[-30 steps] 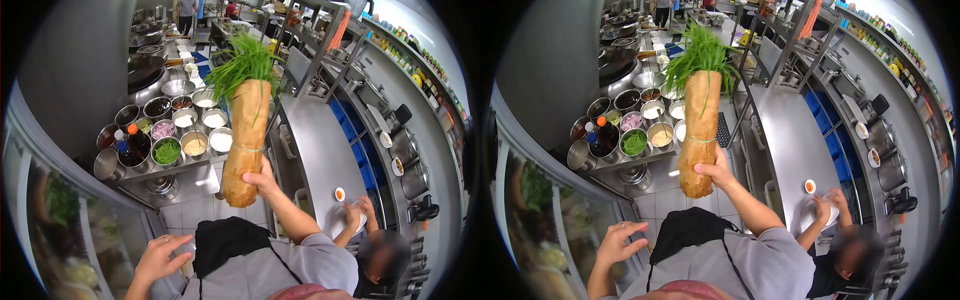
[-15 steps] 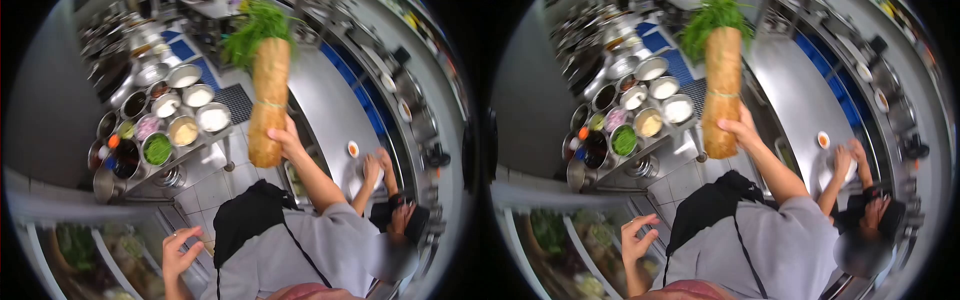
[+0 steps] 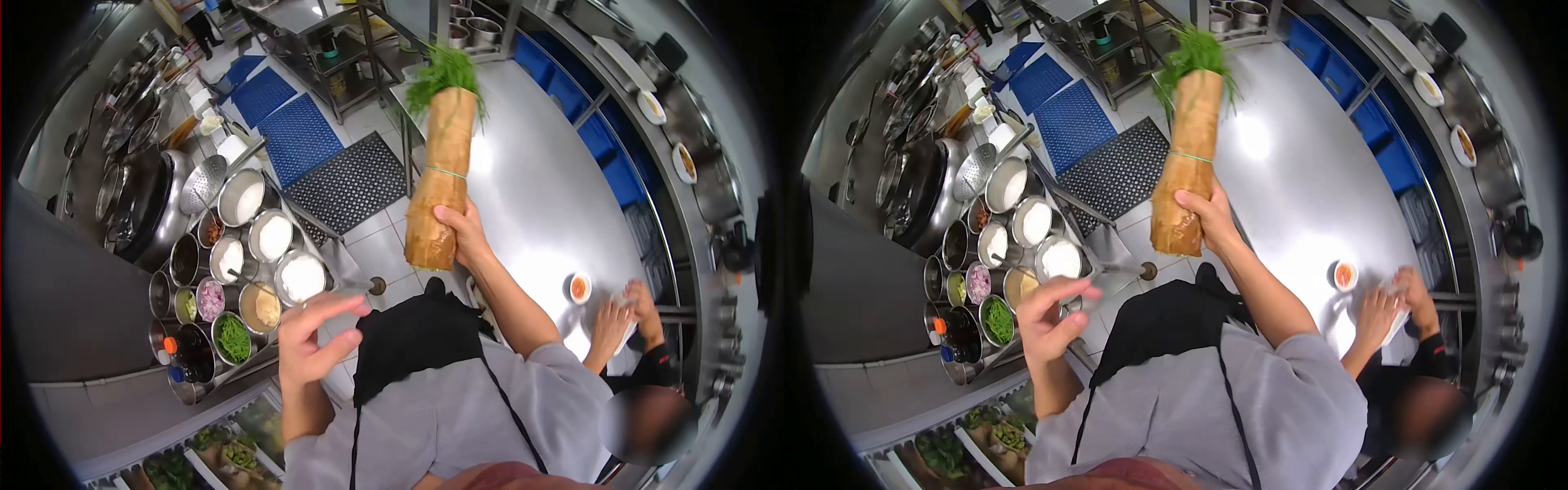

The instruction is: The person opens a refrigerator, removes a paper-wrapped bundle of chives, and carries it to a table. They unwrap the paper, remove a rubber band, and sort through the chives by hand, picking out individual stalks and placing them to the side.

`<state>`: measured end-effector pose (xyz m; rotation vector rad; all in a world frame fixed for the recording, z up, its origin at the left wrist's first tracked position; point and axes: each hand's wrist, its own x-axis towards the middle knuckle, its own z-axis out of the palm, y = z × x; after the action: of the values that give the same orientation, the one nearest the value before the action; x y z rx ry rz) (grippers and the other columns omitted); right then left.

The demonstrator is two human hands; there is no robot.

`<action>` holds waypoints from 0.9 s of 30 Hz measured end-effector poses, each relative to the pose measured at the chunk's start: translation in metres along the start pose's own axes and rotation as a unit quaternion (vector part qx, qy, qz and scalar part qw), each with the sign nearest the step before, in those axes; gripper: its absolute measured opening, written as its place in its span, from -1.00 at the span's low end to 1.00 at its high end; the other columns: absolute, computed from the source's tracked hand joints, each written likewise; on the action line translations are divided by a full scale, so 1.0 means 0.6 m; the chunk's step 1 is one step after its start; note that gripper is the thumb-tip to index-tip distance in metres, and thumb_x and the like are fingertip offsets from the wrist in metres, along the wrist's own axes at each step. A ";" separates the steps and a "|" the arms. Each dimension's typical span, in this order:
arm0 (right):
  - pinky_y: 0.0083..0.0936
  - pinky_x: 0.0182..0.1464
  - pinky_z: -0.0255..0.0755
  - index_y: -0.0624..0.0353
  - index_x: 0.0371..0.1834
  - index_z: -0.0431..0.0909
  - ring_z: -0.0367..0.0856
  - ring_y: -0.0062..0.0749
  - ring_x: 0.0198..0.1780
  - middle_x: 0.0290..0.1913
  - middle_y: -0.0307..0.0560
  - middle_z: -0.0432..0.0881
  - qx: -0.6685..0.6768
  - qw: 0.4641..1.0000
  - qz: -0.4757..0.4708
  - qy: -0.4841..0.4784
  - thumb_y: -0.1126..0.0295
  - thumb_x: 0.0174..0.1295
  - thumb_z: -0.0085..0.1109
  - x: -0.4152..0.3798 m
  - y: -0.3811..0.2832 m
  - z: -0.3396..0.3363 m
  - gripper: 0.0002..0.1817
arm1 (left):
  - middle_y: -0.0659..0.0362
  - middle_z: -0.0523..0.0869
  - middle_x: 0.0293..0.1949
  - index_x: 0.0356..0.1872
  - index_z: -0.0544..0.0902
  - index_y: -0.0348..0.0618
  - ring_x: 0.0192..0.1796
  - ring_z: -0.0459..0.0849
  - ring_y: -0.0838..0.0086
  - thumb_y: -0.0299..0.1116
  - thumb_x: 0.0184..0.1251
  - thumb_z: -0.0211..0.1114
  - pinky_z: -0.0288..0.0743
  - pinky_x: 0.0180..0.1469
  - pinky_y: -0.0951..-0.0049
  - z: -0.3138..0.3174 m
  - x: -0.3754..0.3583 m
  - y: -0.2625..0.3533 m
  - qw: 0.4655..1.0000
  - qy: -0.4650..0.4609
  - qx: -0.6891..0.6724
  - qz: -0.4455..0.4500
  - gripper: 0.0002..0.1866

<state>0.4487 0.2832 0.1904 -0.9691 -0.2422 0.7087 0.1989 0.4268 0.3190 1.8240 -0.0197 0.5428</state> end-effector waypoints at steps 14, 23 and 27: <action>-0.39 -0.04 0.59 0.36 0.17 0.34 0.66 -0.36 -0.09 -0.05 0.00 0.61 -0.046 0.982 -0.058 0.174 0.38 0.10 0.44 0.218 -0.091 -0.110 -0.38 | 0.06 0.66 0.07 0.20 0.55 -0.30 0.12 0.62 0.43 -0.41 0.35 0.31 0.49 0.16 0.45 0.151 0.458 -0.309 0.982 -0.103 -0.087 -0.133 -0.58; -0.45 0.01 0.53 0.31 0.24 0.33 0.61 -0.41 0.01 0.00 -0.04 0.61 -0.169 0.928 -0.117 0.309 0.13 0.26 0.33 0.406 -0.049 -0.138 -0.36 | 0.11 0.57 0.17 0.42 0.31 -0.25 0.18 0.55 0.48 -0.24 0.28 0.42 0.41 0.22 0.44 0.191 0.688 -0.522 0.868 -0.315 -0.258 -0.285 -0.26; -0.47 -0.07 0.53 0.29 0.20 0.45 0.62 -0.43 -0.04 -0.06 -0.09 0.64 -0.077 0.925 -0.014 0.371 0.09 0.32 0.26 0.430 -0.072 -0.156 -0.44 | 0.09 0.59 0.15 0.40 0.34 -0.27 0.18 0.56 0.46 -0.28 0.22 0.47 0.42 0.23 0.43 0.176 0.761 -0.571 0.848 -0.375 -0.239 -0.288 -0.24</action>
<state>0.7080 0.3720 0.1434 -1.3151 0.3603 0.2583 0.7402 0.5592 0.1569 1.3434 -0.1208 -0.5814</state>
